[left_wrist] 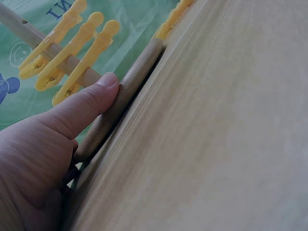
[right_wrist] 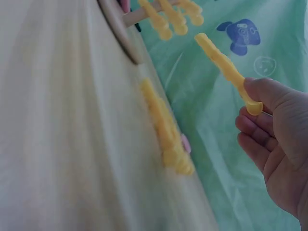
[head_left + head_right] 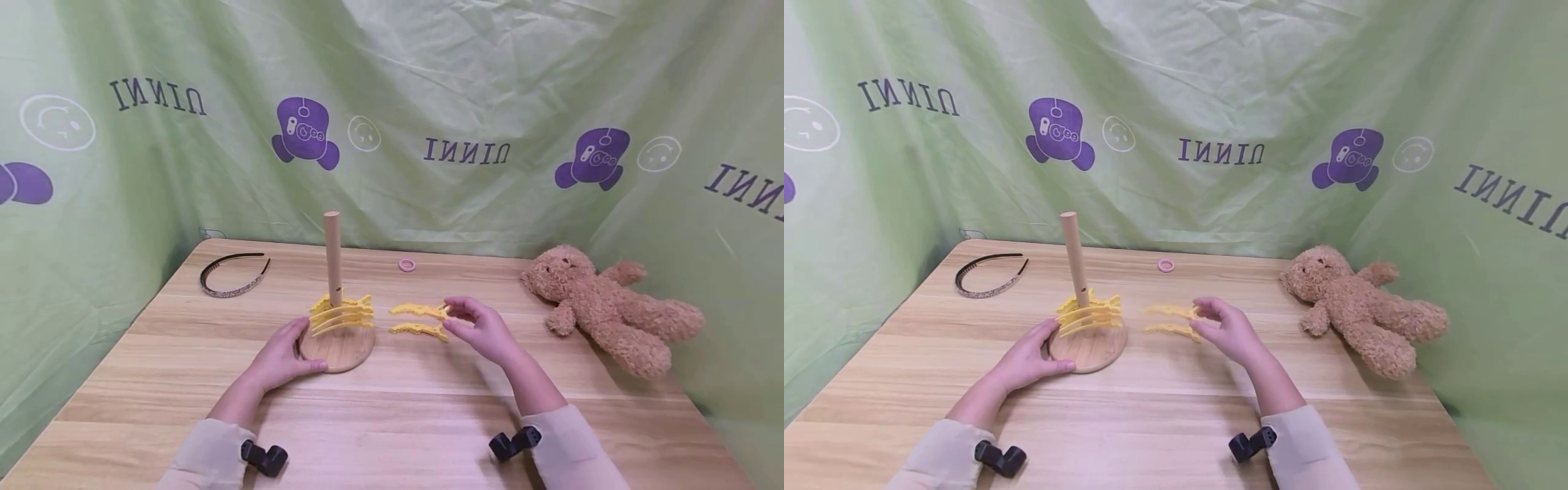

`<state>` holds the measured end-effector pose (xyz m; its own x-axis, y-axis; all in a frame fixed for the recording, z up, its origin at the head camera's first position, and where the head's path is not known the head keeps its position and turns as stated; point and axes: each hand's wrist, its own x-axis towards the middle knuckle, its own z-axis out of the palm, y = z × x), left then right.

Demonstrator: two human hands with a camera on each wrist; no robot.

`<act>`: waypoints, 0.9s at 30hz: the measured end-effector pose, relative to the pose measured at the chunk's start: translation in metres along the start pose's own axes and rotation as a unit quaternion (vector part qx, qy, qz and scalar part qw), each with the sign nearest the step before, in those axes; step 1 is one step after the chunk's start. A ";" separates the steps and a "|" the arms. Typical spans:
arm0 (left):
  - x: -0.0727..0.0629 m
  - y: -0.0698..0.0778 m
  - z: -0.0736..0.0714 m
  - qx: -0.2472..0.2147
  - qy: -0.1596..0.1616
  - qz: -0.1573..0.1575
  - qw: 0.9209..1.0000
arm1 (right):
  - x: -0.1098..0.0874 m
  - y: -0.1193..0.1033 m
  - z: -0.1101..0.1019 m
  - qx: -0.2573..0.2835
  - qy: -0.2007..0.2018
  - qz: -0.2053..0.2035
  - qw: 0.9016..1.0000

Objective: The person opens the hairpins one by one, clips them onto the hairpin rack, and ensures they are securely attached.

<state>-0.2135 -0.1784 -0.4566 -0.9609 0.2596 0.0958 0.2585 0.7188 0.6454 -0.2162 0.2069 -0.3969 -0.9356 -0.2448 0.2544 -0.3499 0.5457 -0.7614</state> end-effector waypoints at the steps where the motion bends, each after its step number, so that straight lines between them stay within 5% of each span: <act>1: 0.000 0.000 0.000 0.000 0.000 -0.001 1.000 | 0.004 -0.004 -0.001 0.003 0.003 -0.009 1.000; 17: -0.001 0.001 -0.001 0.004 -0.006 -0.006 1.000 | 0.040 -0.049 0.016 -0.062 -0.008 -0.096 0.993; 27: 0.000 0.000 -0.001 0.000 -0.003 -0.004 1.000 | 0.061 -0.063 0.045 -0.094 -0.003 -0.081 0.992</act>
<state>-0.2130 -0.1787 -0.4560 -0.9623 0.2579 0.0861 0.2510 0.7211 0.6458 -0.2488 0.1213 -0.3604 -0.8664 -0.3454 0.3606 -0.4986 0.6393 -0.5855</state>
